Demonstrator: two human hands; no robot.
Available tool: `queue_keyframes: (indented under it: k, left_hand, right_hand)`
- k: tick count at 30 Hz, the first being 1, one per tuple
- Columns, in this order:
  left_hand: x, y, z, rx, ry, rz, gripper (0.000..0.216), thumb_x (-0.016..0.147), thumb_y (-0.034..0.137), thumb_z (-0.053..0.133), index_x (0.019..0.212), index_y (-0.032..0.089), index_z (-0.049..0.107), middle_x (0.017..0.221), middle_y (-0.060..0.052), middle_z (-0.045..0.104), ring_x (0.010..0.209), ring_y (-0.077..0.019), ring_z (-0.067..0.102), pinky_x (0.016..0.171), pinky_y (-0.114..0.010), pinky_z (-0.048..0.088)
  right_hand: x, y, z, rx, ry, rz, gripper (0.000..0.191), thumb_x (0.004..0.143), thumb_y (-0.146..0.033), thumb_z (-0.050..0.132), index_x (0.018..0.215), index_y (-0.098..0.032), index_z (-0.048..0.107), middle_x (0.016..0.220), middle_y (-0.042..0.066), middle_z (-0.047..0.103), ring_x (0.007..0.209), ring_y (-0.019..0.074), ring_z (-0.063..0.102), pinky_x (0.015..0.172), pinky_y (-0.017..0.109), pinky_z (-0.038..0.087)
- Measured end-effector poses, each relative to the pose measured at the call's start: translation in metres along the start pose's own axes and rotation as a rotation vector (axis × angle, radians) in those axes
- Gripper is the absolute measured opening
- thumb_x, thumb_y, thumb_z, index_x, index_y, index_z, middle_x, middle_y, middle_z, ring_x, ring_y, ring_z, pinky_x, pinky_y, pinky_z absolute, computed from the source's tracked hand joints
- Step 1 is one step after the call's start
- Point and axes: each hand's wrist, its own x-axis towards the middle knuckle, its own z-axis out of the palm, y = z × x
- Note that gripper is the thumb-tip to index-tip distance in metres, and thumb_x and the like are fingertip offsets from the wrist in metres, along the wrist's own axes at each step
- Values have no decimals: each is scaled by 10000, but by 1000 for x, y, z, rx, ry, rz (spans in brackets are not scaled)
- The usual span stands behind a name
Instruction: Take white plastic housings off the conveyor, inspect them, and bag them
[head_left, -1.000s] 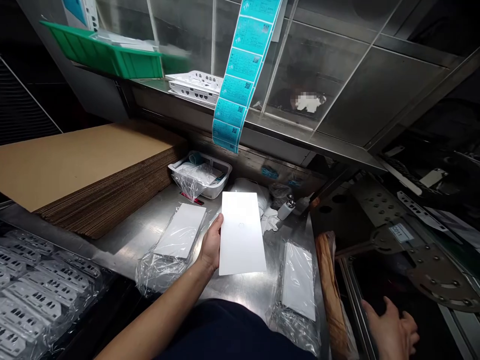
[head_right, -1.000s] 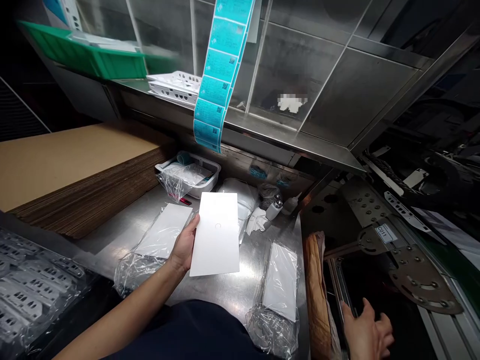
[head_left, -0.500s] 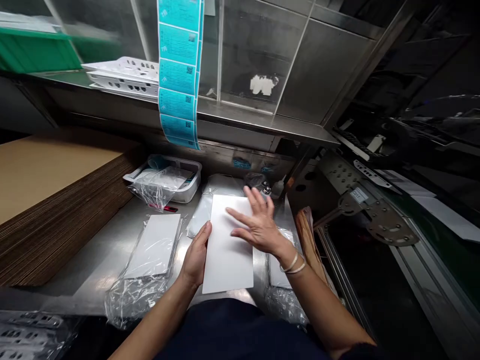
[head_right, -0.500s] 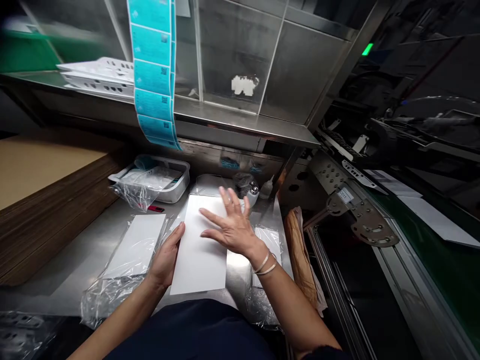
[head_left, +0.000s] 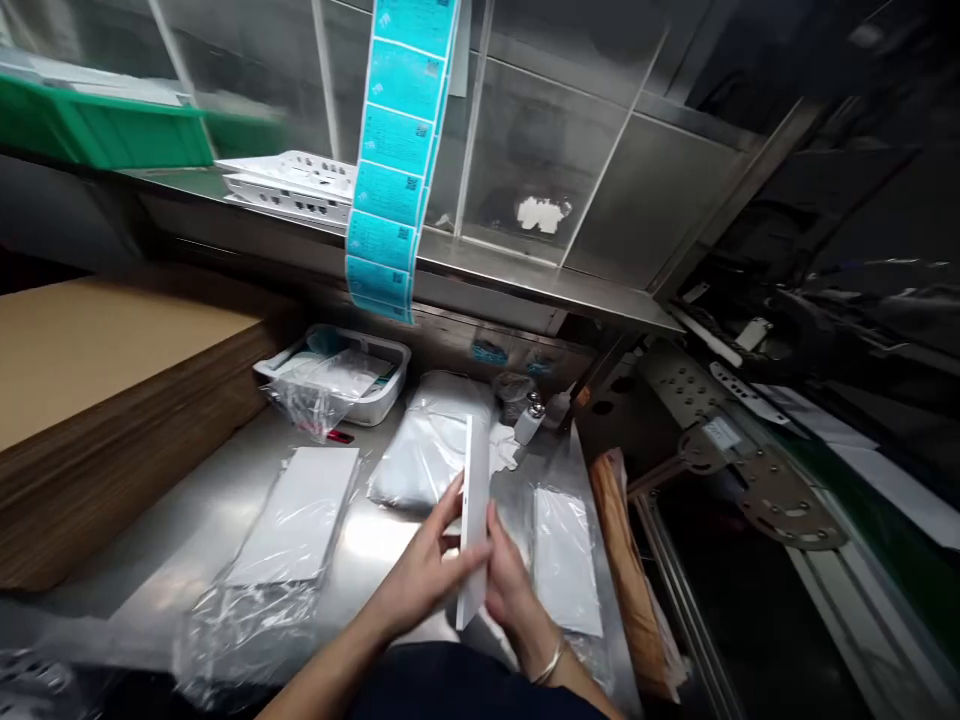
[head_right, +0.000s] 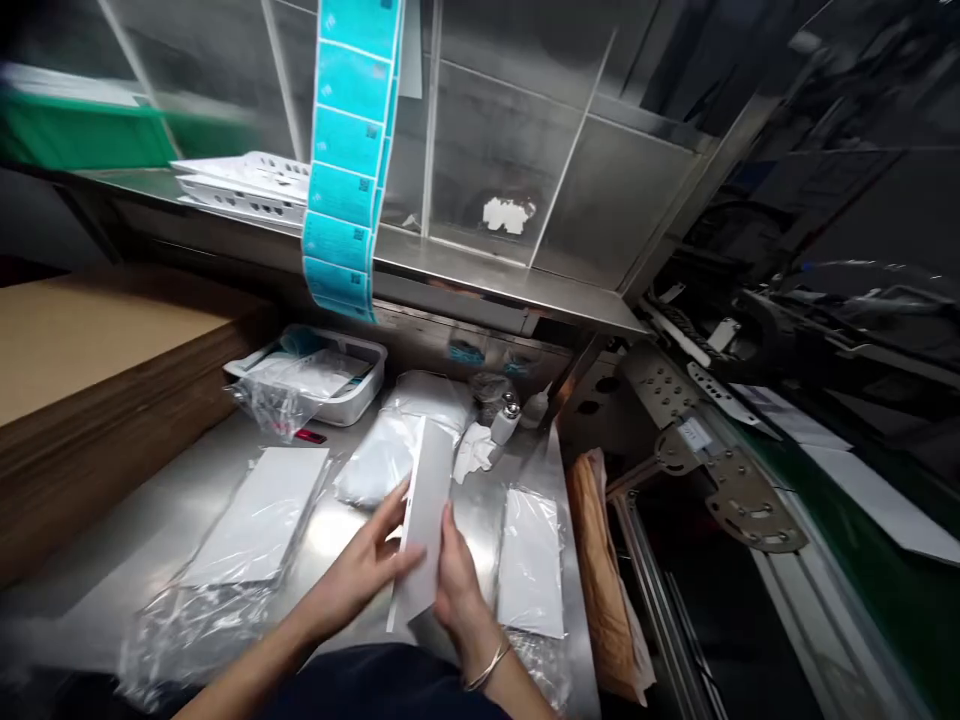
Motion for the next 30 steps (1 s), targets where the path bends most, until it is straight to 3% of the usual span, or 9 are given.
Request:
queue_keyframes:
  k: [3,7,11,19,22,24,26,28,30]
  left_hand:
    - [-9,-9,6,356,-283,55,1128,676,403,776,1471,347,-22,1560,-10,47,1419,-287,65,1155,-443,178]
    - [-12,-23,7,593,-408,132,1153,716,363,747,1427,405,-160,1540,22,-161,1419,-282,-33,1155,-492,89]
    - [-9,-30,7,638,-383,187,1089,755,284,702,1437,399,-139,1540,20,-161,1416,-287,-44,1151,-495,86]
    - [-11,-29,7,592,-337,199,1031,782,362,680,1462,337,-94,1552,-13,-115,1416,-290,-46,1151,-494,96]
    - [-9,-29,5,359,-348,147,1118,683,409,769,1472,334,-18,1560,-26,-50,1416,-317,20,1149,-484,143]
    - [-4,-27,0,3,-281,60,1039,685,504,737,1478,322,91,1554,-52,115,1390,-328,184,1104,-445,292]
    - [3,-24,-8,-296,-58,-77,793,777,532,631,1442,281,277,1451,-93,374,1266,-308,421,947,-383,475]
    - [11,-19,-15,-406,188,-215,541,852,461,560,1316,196,479,1215,-134,586,1017,-272,598,726,-337,561]
    - [18,-11,-20,-509,262,-316,391,867,382,559,1154,118,589,975,-129,658,790,-228,638,581,-319,568]
  right_hand:
    - [-7,6,1,140,25,38,569,725,-696,559,1004,-210,658,544,-20,511,456,120,450,417,230,358]
    - [-4,-10,-9,168,-14,81,626,688,-707,589,1038,-192,658,473,-60,394,386,76,332,376,197,260]
    - [-4,-7,-14,191,-11,94,599,711,-681,589,1053,-194,654,495,-56,410,398,70,350,386,190,266]
    - [-10,-6,-8,152,21,100,562,761,-646,570,1060,-177,649,546,-28,511,451,87,455,439,207,382]
    - [-8,-4,-8,156,47,46,520,799,-621,541,1019,-163,651,581,-2,582,520,127,545,504,242,465]
    - [-7,-5,-11,171,100,0,479,840,-572,517,1034,-150,637,705,42,665,645,172,622,588,286,520]
    - [-7,-10,-16,202,82,34,410,884,-470,505,1091,-131,606,852,74,704,768,196,656,682,324,548]
    - [-8,-18,-21,242,-23,140,359,898,-359,517,1151,-110,570,916,84,710,824,194,668,739,340,556]
    - [-9,-26,-26,314,-116,216,340,906,-314,520,1172,-106,553,891,72,718,791,174,679,720,317,569]
